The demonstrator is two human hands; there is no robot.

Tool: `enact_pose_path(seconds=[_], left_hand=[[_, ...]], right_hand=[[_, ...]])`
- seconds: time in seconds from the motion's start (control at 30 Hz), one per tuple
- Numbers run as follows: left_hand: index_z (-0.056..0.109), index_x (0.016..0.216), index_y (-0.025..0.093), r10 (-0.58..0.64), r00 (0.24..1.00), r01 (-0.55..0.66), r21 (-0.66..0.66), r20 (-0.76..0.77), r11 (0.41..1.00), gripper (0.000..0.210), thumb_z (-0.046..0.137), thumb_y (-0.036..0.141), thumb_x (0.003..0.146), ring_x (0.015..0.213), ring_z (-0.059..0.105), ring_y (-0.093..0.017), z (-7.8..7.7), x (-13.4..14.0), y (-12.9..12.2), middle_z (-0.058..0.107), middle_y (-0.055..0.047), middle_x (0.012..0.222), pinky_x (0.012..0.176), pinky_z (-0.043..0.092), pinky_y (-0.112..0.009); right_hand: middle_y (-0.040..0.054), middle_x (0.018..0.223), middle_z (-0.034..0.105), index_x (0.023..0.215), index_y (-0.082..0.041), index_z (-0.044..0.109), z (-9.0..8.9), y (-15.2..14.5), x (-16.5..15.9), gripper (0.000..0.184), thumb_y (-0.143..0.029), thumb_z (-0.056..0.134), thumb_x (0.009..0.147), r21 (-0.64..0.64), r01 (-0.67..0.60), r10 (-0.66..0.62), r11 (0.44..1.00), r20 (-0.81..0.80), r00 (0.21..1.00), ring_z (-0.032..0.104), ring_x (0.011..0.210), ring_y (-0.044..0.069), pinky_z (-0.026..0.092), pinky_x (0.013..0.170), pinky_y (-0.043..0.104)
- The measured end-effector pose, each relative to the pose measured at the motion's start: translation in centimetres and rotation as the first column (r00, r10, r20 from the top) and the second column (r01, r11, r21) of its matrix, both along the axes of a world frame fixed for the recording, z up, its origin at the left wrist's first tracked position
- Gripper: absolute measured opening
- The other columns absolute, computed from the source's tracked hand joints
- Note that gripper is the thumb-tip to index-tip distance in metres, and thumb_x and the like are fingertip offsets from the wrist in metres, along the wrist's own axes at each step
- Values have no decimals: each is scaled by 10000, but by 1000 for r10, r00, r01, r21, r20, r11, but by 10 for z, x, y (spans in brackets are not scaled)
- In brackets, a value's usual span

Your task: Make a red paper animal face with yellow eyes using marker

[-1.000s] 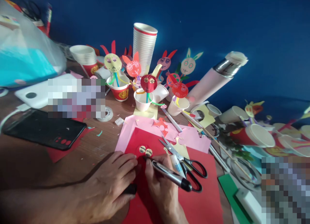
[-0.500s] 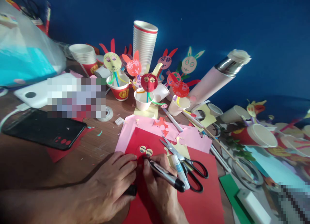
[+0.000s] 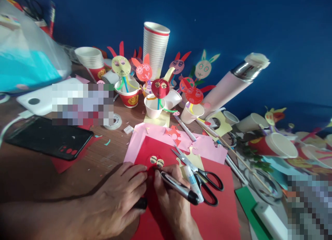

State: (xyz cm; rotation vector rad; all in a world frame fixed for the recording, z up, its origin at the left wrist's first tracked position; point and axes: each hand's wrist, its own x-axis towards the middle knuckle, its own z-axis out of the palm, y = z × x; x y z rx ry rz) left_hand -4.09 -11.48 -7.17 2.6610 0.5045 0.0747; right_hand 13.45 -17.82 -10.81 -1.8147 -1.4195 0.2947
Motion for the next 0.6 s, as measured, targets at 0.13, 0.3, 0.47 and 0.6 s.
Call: enact_pose_path(seconds=[0.13,0.3,0.47,0.6], left_hand=[[598,1106,118,24,999,-25,11,33,1000,350,568,415,922,1137,476,-294,-5,0,-3,585,-99,1181,970,352,-479],[609,1063,138,38,998,-39,25,46,999,318,572,418,917,1141,483,-296,-6,-2,-3,589,-99,1196,978,337,-471],[541,1203,128,12,1000,-13,33,25,999,383,514,412,948,1144,485,-304,-2,-3,-2,570,-125,1237,986,338,-475],[529,1212,143,48,998,-49,34,44,998,390,569,391,913,1158,478,-304,-4,-4,-5,565,-121,1229,996,350,-474]], right_hand=[[-43,512,601,728,-216,558,-1,-1,-1,184,-341,622,847,6,3,-3,1000,-11,1000,555,421,121,423,410,217],[-16,599,633,792,-216,558,2,-3,3,118,-296,614,859,80,61,-47,995,-165,985,604,494,145,482,464,248],[-1,664,651,900,-196,553,18,-2,15,155,-302,645,836,237,236,-170,942,-270,948,632,529,160,501,487,265],[12,678,628,893,-165,581,41,-2,30,226,-334,670,774,374,414,-360,830,-210,909,618,580,182,495,576,321]])
